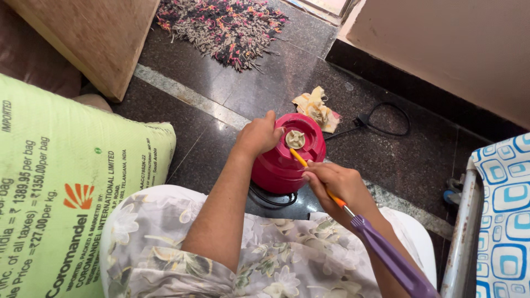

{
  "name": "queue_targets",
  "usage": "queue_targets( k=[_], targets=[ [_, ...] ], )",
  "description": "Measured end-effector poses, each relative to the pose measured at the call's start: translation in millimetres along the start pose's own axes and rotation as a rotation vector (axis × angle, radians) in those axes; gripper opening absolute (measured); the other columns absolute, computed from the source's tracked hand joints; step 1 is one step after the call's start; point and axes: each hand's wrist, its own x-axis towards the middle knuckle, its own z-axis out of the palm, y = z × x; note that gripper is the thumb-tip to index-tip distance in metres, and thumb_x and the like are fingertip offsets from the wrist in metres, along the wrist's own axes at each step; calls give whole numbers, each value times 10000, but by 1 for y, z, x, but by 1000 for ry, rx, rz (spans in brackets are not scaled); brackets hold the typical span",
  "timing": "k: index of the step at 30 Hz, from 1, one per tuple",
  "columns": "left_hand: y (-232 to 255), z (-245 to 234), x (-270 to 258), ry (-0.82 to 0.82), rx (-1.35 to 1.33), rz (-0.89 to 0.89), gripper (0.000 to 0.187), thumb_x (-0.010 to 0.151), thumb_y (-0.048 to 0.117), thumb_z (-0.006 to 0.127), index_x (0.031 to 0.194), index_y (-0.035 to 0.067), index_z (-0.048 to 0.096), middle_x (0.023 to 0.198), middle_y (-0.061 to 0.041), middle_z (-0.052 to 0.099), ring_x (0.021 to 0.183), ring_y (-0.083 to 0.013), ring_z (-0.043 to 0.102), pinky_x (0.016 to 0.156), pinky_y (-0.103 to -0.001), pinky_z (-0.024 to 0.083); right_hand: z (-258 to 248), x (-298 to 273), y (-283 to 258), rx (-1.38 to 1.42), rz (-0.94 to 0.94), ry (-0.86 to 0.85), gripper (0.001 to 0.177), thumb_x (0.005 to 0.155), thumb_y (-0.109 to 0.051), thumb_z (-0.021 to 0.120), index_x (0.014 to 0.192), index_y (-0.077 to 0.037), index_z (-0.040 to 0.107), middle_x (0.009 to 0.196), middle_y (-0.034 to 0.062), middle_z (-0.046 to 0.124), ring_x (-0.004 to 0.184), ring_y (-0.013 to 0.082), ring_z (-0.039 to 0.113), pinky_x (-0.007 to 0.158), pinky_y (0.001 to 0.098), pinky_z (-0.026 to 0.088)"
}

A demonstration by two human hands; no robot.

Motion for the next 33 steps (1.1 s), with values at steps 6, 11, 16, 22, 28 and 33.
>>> queue_targets(
  k=[6, 11, 16, 22, 28, 33],
  targets=[
    [6, -4, -6, -10, 18, -24, 417, 960, 396, 611, 1239, 93, 543, 1136, -267, 702, 1110, -466, 659, 960, -568, 507, -12, 14, -20, -6, 42, -60, 187, 964, -137, 643, 876, 14, 709, 745, 157, 718, 612, 264, 721, 598, 362, 578],
    [8, -5, -5, -25, 5, -41, 410, 955, 386, 606, 1239, 97, 541, 1146, -258, 702, 1118, -457, 659, 962, -565, 511, -14, 29, -28, -78, 234, -147, 324, 967, -159, 616, 685, 0, 647, 610, 161, 645, 482, 280, 665, 513, 398, 531],
    [1, -1, 0, -4, -31, -7, 412, 945, 384, 623, 1217, 86, 541, 1130, -261, 708, 1104, -462, 663, 955, -566, 513, -10, 37, -31, -121, 194, -98, 322, 975, -201, 599, 724, -7, 654, 638, 196, 646, 564, 361, 679, 558, 457, 533],
    [-4, 2, 2, -10, -46, 25, 419, 938, 384, 632, 1208, 80, 532, 1102, -272, 705, 1086, -469, 659, 942, -565, 510, 13, 39, -24, -204, 183, -105, 340, 990, -217, 595, 732, -7, 668, 673, 198, 667, 595, 376, 682, 602, 467, 551],
    [-7, 6, 6, -3, -41, 44, 409, 943, 367, 641, 1199, 67, 532, 1068, -279, 711, 1061, -471, 669, 929, -555, 519, 3, 20, -9, 3, 85, -25, 187, 961, -136, 642, 928, 28, 726, 793, 178, 728, 657, 303, 736, 609, 385, 587],
    [-9, 9, 8, 0, -30, 50, 408, 938, 362, 646, 1195, 66, 533, 1053, -284, 711, 1050, -472, 670, 925, -551, 521, 7, 8, -5, 37, 23, 61, 161, 969, -113, 660, 973, 35, 722, 879, 178, 750, 756, 295, 757, 687, 363, 603]
  ],
)
